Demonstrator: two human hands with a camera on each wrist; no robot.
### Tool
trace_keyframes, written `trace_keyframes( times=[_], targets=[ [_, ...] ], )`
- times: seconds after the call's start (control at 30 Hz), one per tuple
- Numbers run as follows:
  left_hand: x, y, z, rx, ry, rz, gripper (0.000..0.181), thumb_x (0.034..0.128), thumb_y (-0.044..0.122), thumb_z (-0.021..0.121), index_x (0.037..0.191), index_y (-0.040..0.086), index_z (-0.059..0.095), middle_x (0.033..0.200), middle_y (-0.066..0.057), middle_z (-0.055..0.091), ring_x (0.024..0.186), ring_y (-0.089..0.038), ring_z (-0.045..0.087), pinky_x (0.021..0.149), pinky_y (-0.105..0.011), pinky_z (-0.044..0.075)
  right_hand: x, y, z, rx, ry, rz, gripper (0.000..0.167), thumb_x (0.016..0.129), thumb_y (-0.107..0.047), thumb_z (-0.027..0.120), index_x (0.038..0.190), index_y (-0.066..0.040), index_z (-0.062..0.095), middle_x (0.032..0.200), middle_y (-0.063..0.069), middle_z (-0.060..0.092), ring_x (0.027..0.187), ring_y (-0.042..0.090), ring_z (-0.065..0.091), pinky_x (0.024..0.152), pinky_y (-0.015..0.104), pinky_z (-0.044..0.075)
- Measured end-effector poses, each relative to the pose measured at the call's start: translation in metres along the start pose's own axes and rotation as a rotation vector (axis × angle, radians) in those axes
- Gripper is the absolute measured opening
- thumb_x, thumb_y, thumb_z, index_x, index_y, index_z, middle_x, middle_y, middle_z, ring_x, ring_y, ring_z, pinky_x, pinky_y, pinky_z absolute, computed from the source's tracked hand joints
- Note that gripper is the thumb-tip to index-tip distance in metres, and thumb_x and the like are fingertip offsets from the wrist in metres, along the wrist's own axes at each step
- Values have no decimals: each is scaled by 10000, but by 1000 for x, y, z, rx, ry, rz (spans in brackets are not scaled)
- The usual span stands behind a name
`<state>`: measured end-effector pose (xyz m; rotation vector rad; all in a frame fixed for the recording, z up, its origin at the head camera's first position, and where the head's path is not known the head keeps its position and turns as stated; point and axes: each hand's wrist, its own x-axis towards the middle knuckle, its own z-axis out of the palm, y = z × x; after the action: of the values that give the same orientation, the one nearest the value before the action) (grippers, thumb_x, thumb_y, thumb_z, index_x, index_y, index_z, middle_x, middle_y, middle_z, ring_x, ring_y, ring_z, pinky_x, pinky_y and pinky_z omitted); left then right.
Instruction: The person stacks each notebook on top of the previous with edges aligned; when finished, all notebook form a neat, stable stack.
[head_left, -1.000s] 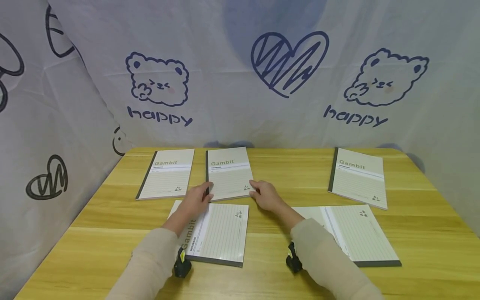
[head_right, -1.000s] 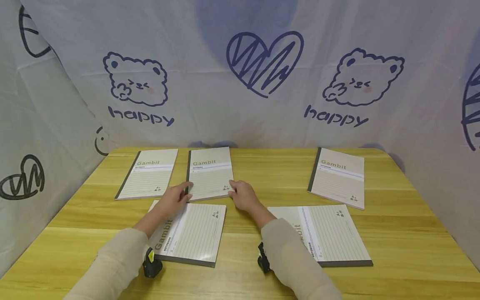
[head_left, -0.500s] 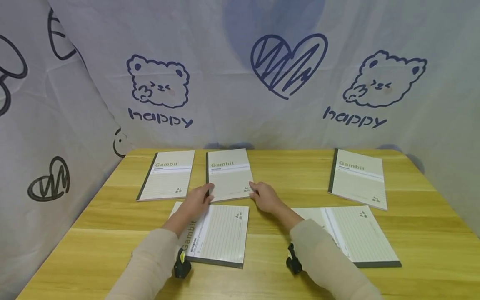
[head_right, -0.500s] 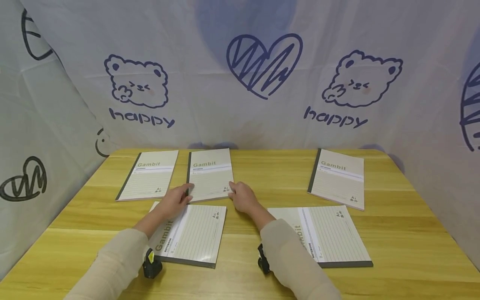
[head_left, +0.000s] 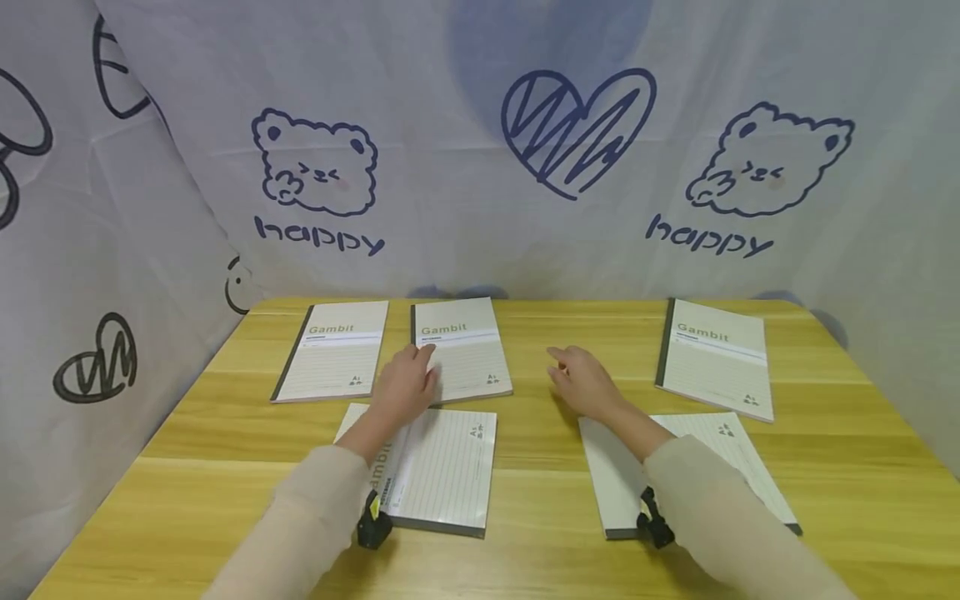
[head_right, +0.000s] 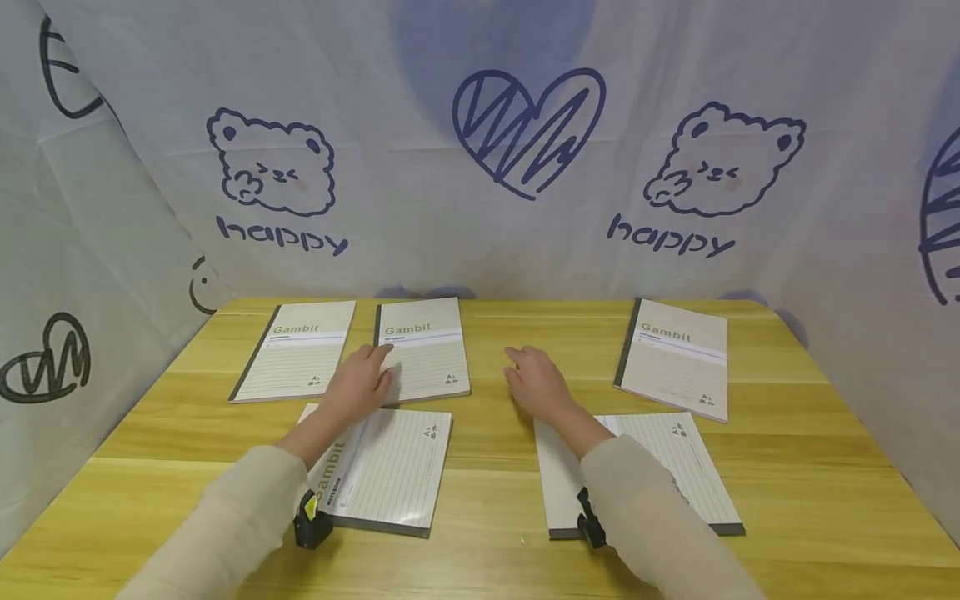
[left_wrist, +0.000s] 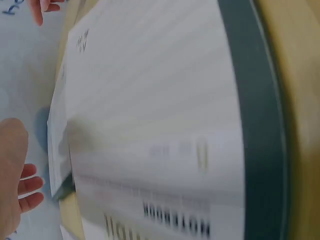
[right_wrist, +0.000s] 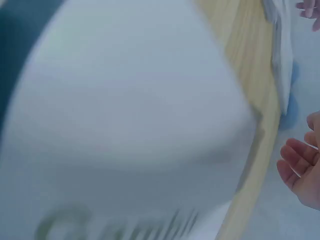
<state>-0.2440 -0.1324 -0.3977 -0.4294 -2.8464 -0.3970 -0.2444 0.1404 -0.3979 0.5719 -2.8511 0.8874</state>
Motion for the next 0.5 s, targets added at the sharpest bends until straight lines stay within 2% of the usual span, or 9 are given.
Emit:
trace_keyframes(
  times=[0.1,0.17,0.27,0.3,0.4,0.5],
  targets=[
    [1,13,6,-13,23,40,385,931,176,509,1265,-16,503,1146,-223,562,1031,-364,560,853,-479,477,-11,13,-10,-67,28,-7,376,928,-105,520,1256,78,520,1092,247,604,1007,373,569,803,463,512],
    [1,23,12,-54,27,65,399,938,191,496,1277,-20,490,1221,-241,530,1121,-384,523,923,-498,447,-18,24,-15,-126,66,-50,362,912,-95,542,1225,86,542,1134,266,595,1060,410,554,856,510,494],
    [0,36,23,-135,8,100,432,949,216,467,1311,-19,452,1323,-274,448,1229,-417,437,1000,-534,383,-31,40,-24,-209,124,-121,355,889,-77,570,1193,106,555,1167,296,577,1075,447,547,862,551,480],
    [2,36,34,-137,23,130,455,969,267,419,1341,6,426,1364,-274,407,1260,-416,406,1021,-530,365,-36,45,-27,-232,136,-129,360,884,-72,577,1194,110,551,1181,306,565,1078,460,543,859,568,474],
    [3,50,40,-164,-10,183,493,972,295,395,1377,13,379,1427,-290,316,1307,-437,334,1062,-545,309,-48,57,-38,-272,127,-103,398,890,-83,568,1233,111,514,1245,329,513,1133,484,498,887,611,433],
    [4,64,44,-124,-70,224,539,974,344,380,1411,33,328,1463,-276,267,1331,-428,302,1085,-532,283,-60,68,-47,-297,79,-43,441,910,-113,544,1283,107,460,1307,339,451,1199,492,433,923,648,378]
  ],
)
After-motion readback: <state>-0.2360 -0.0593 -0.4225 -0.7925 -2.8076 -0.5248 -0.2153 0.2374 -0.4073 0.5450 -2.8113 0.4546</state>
